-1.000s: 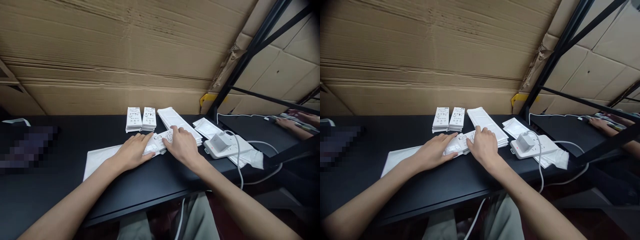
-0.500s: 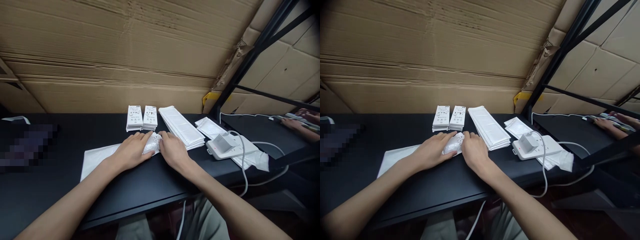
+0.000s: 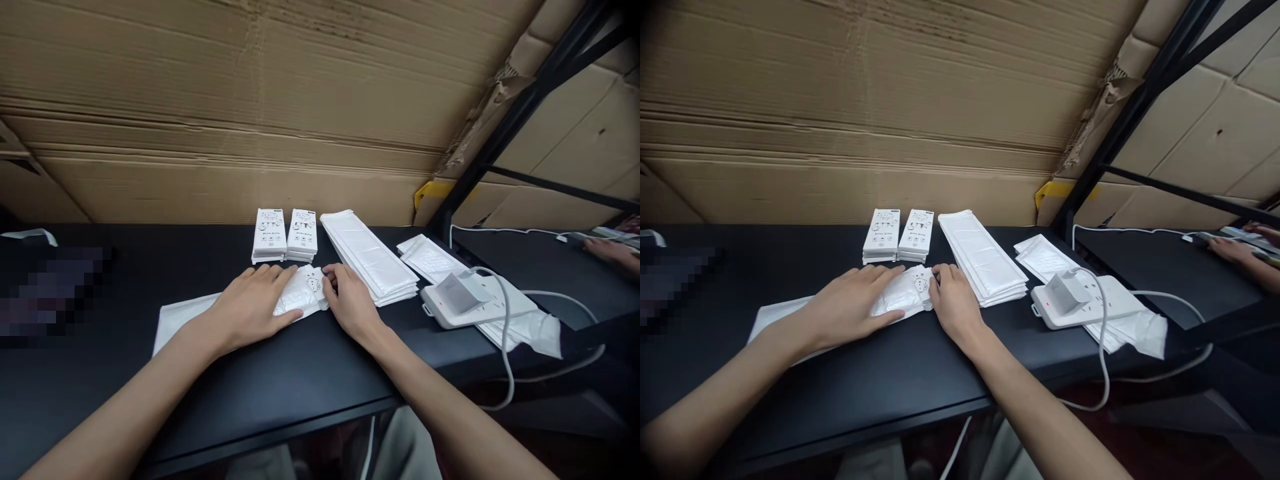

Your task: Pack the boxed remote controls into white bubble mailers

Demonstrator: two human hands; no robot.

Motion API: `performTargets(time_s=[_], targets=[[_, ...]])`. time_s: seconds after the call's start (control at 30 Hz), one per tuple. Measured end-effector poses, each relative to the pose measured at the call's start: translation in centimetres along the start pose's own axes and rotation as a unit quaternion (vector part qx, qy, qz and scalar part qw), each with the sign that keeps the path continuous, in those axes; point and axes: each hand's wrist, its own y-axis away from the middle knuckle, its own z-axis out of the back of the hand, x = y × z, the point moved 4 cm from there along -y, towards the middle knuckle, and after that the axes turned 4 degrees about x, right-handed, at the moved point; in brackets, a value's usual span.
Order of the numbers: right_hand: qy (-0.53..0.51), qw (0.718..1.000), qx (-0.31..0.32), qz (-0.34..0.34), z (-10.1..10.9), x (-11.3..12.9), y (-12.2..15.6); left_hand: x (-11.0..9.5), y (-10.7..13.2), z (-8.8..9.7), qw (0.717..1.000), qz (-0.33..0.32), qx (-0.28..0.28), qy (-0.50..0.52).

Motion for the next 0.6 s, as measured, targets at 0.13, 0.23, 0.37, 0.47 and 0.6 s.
performTargets(time_s=[0.13,0.23,0.37,0.47,0.6], targets=[[-0.015,1.0,0.002,-0.004,0.05,0.08,0.18,0.03,0.08,-0.08,1.0,-0.003,0.017,0.012],[-0.02,1.0,0.003,-0.003,0.08,0.14,0.31,-0.07,0.07,-0.06,0.999,-0.002,0.026,0.023],[-0.025,1.0,0.003,-0.005,0.18,0.08,0.43,-0.18,-0.02,-0.13,0.999,0.0,0.032,0.031],[-0.032,0.999,0.002,-0.001,0.24,0.15,0.56,-0.22,-0.11,-0.27,0.999,-0.005,0.022,0.034],[-0.052,0.998,0.013,0.015,0.14,0.66,0.9,-0.54,-0.21,-0.38,0.999,-0.017,0.005,0.037]])
